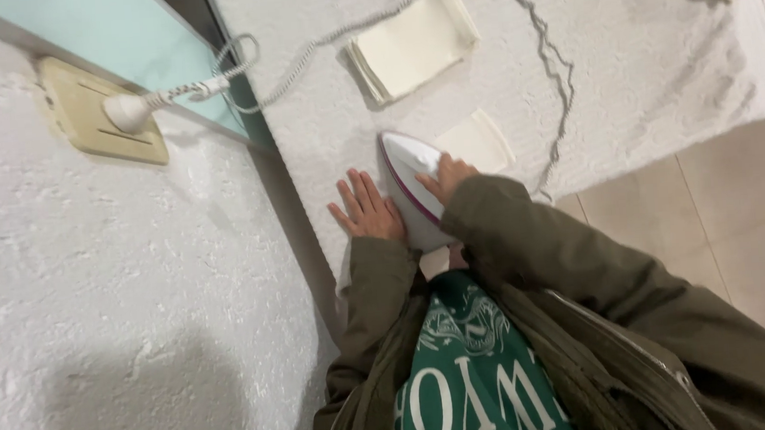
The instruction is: Ironing small rectangular pieces of white fabric on a work surface.
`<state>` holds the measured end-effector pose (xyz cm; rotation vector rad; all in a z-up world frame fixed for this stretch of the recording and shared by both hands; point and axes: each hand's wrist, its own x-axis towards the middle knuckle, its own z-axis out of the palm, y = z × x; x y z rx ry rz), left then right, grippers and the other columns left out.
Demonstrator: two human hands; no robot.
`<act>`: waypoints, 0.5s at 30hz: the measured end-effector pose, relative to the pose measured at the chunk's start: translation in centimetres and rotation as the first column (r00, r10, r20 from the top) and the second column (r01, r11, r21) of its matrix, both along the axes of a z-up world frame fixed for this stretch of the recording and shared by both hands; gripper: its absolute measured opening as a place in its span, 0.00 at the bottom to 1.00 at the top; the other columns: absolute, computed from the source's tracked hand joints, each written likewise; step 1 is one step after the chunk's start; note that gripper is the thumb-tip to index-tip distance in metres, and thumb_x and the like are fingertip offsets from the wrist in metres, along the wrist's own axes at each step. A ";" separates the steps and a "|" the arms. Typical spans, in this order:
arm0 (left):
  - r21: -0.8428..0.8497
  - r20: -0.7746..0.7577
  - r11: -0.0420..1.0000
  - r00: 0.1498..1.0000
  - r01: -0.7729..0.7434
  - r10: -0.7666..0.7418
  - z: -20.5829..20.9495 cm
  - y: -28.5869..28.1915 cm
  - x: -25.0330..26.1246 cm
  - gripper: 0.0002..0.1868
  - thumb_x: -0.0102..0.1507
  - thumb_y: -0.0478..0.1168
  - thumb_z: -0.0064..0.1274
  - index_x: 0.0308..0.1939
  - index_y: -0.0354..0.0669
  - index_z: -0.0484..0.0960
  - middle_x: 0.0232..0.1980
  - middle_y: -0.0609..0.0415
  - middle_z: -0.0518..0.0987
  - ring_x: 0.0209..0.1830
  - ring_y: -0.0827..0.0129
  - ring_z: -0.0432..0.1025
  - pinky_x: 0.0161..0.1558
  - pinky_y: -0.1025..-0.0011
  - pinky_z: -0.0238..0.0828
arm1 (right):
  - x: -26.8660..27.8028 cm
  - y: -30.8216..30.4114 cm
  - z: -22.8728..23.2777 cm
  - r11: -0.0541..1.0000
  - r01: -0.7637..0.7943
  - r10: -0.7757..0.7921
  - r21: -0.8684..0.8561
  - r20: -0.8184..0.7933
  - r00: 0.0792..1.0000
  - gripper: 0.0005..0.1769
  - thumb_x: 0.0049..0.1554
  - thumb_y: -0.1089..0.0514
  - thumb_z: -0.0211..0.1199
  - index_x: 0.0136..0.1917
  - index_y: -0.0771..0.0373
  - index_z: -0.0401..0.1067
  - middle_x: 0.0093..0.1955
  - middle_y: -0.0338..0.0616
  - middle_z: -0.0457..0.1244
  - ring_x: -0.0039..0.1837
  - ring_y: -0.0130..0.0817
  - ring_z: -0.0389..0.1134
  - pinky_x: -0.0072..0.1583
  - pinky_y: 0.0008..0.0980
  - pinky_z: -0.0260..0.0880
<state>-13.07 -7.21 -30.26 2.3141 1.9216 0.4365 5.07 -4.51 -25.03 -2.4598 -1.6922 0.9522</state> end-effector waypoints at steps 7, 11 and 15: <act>-0.012 -0.042 1.000 0.999 0.006 -0.006 -0.9 1.0 0.0 0.38 0.69 0.46 0.43 0.80 0.34 0.53 0.84 0.45 0.47 0.84 0.46 0.39 0.77 0.35 0.29 | 0.7 -0.2 -1.0 0.999 -0.031 0.031 -0.027 0.009 0.999 0.36 0.61 0.32 0.58 0.53 0.71 0.67 0.44 0.68 0.68 0.45 0.61 0.74 0.45 0.54 0.76; -0.022 -0.024 1.000 1.000 0.016 -0.017 0.1 0.1 -0.1 0.37 0.70 0.46 0.43 0.80 0.34 0.52 0.85 0.45 0.46 0.85 0.46 0.39 0.78 0.35 0.29 | 0.8 -0.8 -0.7 1.000 0.013 -0.013 -0.024 -0.004 1.000 0.36 0.61 0.32 0.58 0.54 0.71 0.67 0.44 0.67 0.69 0.46 0.62 0.73 0.45 0.54 0.75; -0.026 -0.035 1.000 0.999 0.000 -0.001 -0.1 0.4 0.0 0.37 0.70 0.45 0.44 0.80 0.35 0.53 0.85 0.47 0.46 0.85 0.48 0.39 0.78 0.36 0.30 | 1.9 -1.3 -2.6 1.000 -0.005 0.005 0.003 0.009 1.000 0.36 0.61 0.32 0.58 0.55 0.72 0.67 0.44 0.68 0.68 0.45 0.61 0.74 0.44 0.54 0.76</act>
